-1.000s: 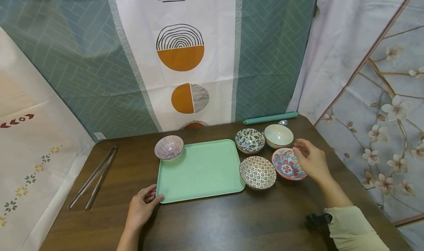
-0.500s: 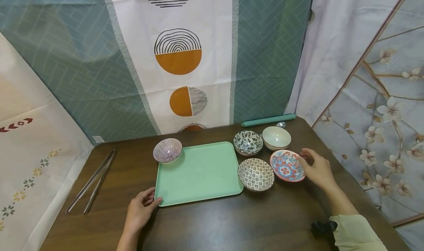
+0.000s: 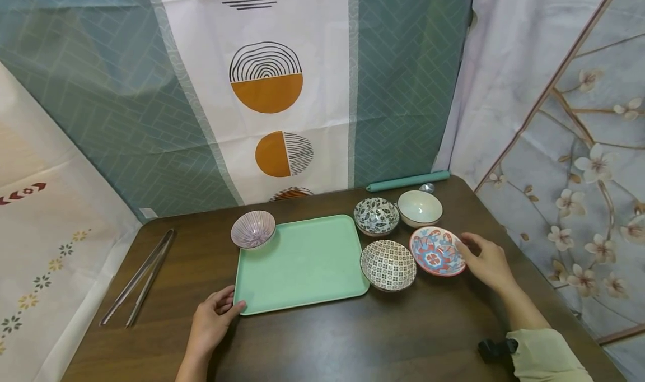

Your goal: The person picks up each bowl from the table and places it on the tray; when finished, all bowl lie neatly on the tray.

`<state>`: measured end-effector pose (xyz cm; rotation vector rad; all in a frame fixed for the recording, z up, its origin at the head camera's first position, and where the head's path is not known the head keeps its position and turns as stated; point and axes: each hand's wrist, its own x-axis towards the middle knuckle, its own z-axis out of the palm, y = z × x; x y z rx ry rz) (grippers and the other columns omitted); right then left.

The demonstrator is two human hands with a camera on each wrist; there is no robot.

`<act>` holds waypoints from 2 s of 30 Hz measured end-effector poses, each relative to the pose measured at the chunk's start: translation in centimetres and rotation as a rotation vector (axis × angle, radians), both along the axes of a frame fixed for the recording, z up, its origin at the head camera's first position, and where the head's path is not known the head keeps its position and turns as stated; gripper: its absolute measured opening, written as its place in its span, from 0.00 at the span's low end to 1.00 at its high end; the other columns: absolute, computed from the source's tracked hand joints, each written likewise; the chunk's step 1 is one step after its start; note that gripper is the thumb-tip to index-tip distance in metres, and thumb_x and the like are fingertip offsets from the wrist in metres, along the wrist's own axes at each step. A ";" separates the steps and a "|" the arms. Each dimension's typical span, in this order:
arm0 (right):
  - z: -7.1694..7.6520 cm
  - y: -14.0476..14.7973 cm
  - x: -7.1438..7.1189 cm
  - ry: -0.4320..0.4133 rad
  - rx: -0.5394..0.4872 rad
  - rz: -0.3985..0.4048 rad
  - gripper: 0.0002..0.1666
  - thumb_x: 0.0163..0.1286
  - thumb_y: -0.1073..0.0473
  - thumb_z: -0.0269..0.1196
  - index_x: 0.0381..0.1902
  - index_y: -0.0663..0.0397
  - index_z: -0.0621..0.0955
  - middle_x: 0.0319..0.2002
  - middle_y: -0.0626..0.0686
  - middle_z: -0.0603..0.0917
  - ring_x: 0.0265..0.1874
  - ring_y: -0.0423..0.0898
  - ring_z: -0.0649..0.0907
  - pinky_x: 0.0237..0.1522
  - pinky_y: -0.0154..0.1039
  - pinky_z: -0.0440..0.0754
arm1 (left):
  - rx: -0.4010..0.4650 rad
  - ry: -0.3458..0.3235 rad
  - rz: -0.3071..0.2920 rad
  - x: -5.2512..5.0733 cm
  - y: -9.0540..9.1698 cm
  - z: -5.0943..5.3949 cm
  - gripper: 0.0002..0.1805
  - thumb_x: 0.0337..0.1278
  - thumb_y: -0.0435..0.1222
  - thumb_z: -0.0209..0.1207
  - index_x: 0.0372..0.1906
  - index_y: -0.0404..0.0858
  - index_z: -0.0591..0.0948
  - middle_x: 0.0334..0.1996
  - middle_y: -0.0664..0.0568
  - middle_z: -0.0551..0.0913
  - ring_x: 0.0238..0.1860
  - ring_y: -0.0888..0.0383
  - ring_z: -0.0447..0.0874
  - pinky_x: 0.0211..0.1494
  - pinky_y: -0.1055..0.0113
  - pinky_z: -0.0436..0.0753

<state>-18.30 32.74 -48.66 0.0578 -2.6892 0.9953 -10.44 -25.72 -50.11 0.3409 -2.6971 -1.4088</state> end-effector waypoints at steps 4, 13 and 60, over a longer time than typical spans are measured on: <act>-0.1 -0.1 0.1 -0.020 0.002 0.009 0.27 0.77 0.51 0.58 0.58 0.72 0.78 0.49 0.71 0.84 0.46 0.67 0.84 0.47 0.58 0.78 | 0.000 0.000 -0.001 0.1 -0.1 -0.2 0.26 0.59 0.30 0.70 0.62 0.26 0.79 0.52 0.38 0.82 0.49 0.50 0.82 0.45 0.81 0.80; 0.1 -0.5 0.1 -0.009 0.028 0.003 0.23 0.74 0.55 0.61 0.52 0.72 0.83 0.40 0.65 0.88 0.39 0.61 0.86 0.40 0.54 0.80 | 0.005 0.000 -0.007 0.2 -0.2 -0.2 0.26 0.59 0.30 0.70 0.61 0.26 0.79 0.52 0.37 0.82 0.49 0.50 0.82 0.45 0.82 0.79; 6.7 -12.8 -3.6 0.037 -0.212 0.082 0.15 0.73 0.61 0.61 0.46 0.68 0.88 0.30 0.59 0.89 0.25 0.43 0.82 0.27 0.33 0.78 | 0.056 0.098 -0.032 0.7 -0.2 -0.4 0.22 0.59 0.27 0.69 0.58 0.26 0.81 0.53 0.37 0.82 0.48 0.55 0.83 0.46 0.83 0.79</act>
